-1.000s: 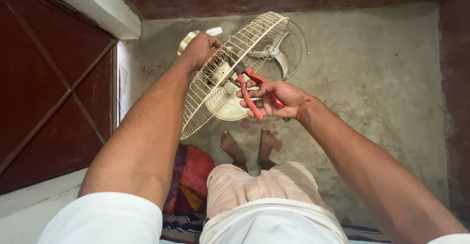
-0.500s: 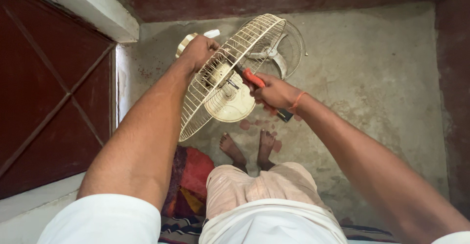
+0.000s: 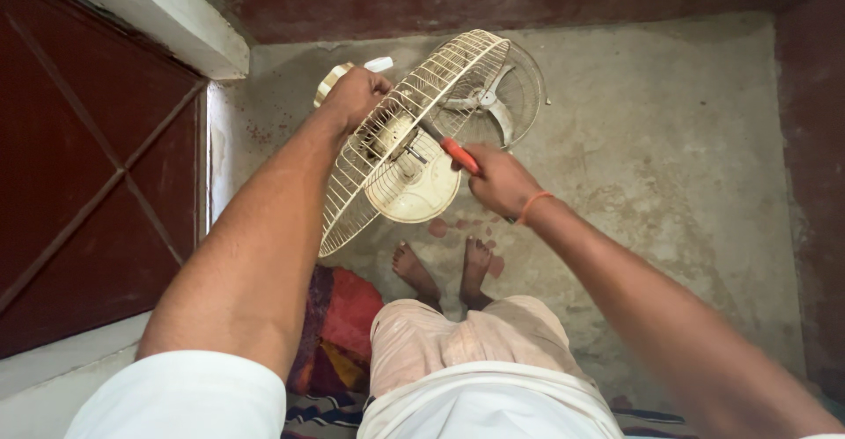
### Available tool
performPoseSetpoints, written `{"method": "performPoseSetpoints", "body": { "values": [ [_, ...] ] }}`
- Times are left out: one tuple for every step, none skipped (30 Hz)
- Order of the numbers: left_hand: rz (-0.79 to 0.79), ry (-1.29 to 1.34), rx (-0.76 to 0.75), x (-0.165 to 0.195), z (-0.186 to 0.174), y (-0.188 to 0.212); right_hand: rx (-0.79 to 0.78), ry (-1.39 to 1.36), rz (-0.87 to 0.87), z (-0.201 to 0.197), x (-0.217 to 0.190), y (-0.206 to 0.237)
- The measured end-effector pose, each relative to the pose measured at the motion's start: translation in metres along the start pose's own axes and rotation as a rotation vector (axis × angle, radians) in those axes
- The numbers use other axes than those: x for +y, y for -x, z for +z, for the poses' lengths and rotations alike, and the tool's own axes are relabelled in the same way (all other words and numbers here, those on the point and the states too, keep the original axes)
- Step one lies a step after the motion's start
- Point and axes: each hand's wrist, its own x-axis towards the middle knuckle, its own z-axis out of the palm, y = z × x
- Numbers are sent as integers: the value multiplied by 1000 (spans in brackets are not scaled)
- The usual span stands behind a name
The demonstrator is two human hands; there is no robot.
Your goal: The person uses red-handled pliers to work on a disassembled electric fan lying on the floor, gripping and turning parts near the motor housing and blade guard. They periodically hold up the pliers and a small fastener in their palm, then resume manipulating the fan components.
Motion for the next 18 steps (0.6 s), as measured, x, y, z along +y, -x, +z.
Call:
{"method": "performPoseSetpoints", "body": {
  "values": [
    [3, -9, 1, -2, 1, 0, -121, -277, 111, -3, 2, 2],
    [7, -19, 4, -4, 1, -2, -241, -552, 222, -6, 2, 4],
    [15, -27, 7, -6, 0, -4, -357, -825, 333, -9, 2, 5],
    [45, -36, 4, -7, 1, -6, -383, -900, 383, -12, 0, 6],
    [70, -46, 0, -9, 1, -7, -411, -976, 436, -15, -3, 7],
    [95, -56, -4, -11, 1, -8, -440, -1054, 490, -16, -7, 7],
    [117, -39, -8, -12, 1, -10, -459, -1126, 487, -17, -11, 6],
    [136, -20, -12, -14, 2, -10, -482, -1198, 485, -17, -15, 5],
    [153, -3, -13, -16, 2, -8, -507, -1271, 483, -17, -19, 3],
    [127, 26, -12, -17, 2, -7, -512, -1268, 461, -17, -22, 0],
    [98, 51, -11, -15, 2, -6, -521, -1270, 439, -19, -23, -3],
    [70, 78, -11, -14, 2, -5, -528, -1271, 418, -20, -24, -4],
    [75, 107, -17, -14, 2, -4, -548, -1287, 421, -22, -24, -6],
    [84, 136, -25, -11, 2, -4, -564, -1303, 423, -23, -23, -6],
    [97, 166, -31, -9, 2, -5, -578, -1315, 423, -25, -22, -7],
    [69, 119, -31, -7, 2, -5, -583, -1329, 426, -26, -20, -7],
    [38, 71, -33, -5, 2, -6, -589, -1346, 429, -26, -19, -6],
    [7, 23, -36, -5, 2, -5, -594, -1364, 435, -25, -18, -5]
  ]
}}
